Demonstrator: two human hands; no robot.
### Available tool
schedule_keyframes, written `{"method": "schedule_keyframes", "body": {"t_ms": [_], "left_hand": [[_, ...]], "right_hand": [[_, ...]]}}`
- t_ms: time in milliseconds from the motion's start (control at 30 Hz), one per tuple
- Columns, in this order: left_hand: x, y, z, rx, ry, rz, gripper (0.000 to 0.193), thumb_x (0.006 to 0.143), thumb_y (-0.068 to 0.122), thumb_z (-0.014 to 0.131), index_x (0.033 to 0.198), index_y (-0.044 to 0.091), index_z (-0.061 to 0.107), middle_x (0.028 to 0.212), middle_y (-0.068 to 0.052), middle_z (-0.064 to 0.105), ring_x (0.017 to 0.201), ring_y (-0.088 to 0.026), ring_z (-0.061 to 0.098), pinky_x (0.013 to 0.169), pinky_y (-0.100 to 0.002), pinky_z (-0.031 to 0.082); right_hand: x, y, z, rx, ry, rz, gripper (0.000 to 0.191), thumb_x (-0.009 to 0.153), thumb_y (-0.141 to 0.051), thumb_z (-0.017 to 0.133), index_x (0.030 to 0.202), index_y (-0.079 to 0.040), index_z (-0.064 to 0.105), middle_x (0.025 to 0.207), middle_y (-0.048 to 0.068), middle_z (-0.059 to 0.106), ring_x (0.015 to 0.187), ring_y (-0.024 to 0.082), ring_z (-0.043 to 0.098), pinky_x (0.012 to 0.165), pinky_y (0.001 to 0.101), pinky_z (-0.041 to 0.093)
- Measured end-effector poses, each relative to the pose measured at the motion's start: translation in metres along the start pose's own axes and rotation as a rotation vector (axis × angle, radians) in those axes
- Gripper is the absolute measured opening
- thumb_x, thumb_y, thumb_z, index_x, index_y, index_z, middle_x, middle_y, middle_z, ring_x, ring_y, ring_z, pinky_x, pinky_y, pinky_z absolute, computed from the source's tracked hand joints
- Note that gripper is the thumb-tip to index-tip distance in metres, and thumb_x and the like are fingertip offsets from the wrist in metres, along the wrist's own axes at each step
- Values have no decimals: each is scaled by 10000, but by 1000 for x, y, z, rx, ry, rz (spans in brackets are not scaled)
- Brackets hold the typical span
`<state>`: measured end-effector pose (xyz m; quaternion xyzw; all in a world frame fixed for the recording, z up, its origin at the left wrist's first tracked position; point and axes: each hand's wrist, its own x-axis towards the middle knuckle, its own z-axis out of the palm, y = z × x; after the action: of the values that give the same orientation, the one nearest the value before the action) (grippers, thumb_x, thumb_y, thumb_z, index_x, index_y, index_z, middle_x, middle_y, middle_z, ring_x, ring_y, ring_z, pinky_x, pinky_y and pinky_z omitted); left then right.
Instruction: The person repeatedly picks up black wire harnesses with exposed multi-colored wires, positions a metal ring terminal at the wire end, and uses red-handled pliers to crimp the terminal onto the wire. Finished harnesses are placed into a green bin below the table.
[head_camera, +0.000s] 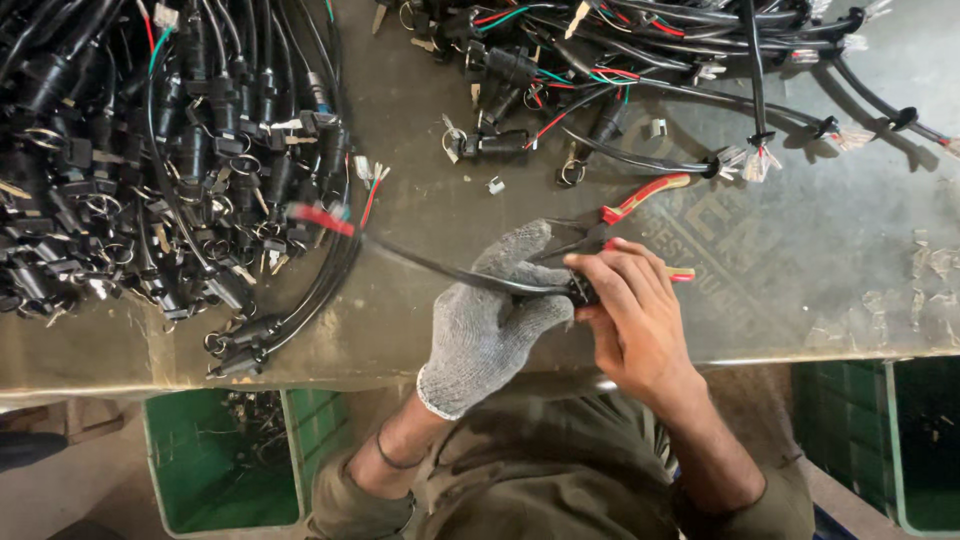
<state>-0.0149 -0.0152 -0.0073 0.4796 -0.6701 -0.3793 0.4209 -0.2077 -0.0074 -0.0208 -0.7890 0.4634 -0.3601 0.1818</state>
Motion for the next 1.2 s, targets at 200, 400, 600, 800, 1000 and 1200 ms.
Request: {"method": "schedule_keyframes", "body": {"t_ms": [200, 400, 600, 800, 1000, 1200], "left_hand": [[5, 9, -4, 125, -129, -47, 230, 850, 174, 856, 1042, 111, 747, 1106, -86, 769, 859, -261, 738, 718, -356, 564], [-4, 20, 9, 106, 79, 111, 263, 1007, 126, 732, 1256, 95, 656, 1109, -101, 732, 979, -305, 721, 901, -379, 579], [-3, -4, 8, -315, -292, -62, 297, 969, 93, 697, 1261, 46, 686, 1263, -135, 726, 1195, -315, 708, 1053, -418, 550], [-3, -5, 4, -134, -143, 122, 342, 946, 103, 706, 1281, 38, 688, 1362, -108, 679, 1306, -303, 603, 1150, -419, 445], [1, -24, -1, -626, -390, 56, 261, 856, 129, 812, 1101, 51, 767, 1227, -37, 709, 1316, -231, 562, 1119, -402, 492], [-10, -38, 21, -598, -173, -188, 172, 930, 68, 733, 1088, 5, 760, 1188, -66, 719, 1253, -188, 593, 1060, -362, 487]], "right_hand": [[-17, -3, 7, 429, -114, 271, 340, 1028, -88, 542, 1349, 21, 550, 981, 84, 579, 769, 160, 530, 736, 276, 469], [-32, 21, 25, 804, -153, 558, 266, 1080, -256, 541, 1067, -4, 624, 802, -59, 453, 744, 48, 391, 628, 236, 331], [-54, 39, 40, 887, -159, 612, 268, 1076, -210, 556, 923, 2, 615, 758, -58, 494, 721, 53, 415, 622, 244, 357], [-57, 53, 40, 959, -219, 545, 309, 1048, -205, 549, 1219, 14, 684, 1024, -9, 681, 963, 64, 560, 848, 237, 479], [-61, 53, 44, 1718, -580, 705, 725, 908, -280, 723, 1553, -200, 401, 1376, -45, 649, 853, 93, 584, 638, 255, 475], [-79, 58, 78, 1317, -107, 663, 562, 1045, -260, 591, 1522, 13, 474, 1013, 62, 675, 822, 106, 627, 732, 299, 548]]}}
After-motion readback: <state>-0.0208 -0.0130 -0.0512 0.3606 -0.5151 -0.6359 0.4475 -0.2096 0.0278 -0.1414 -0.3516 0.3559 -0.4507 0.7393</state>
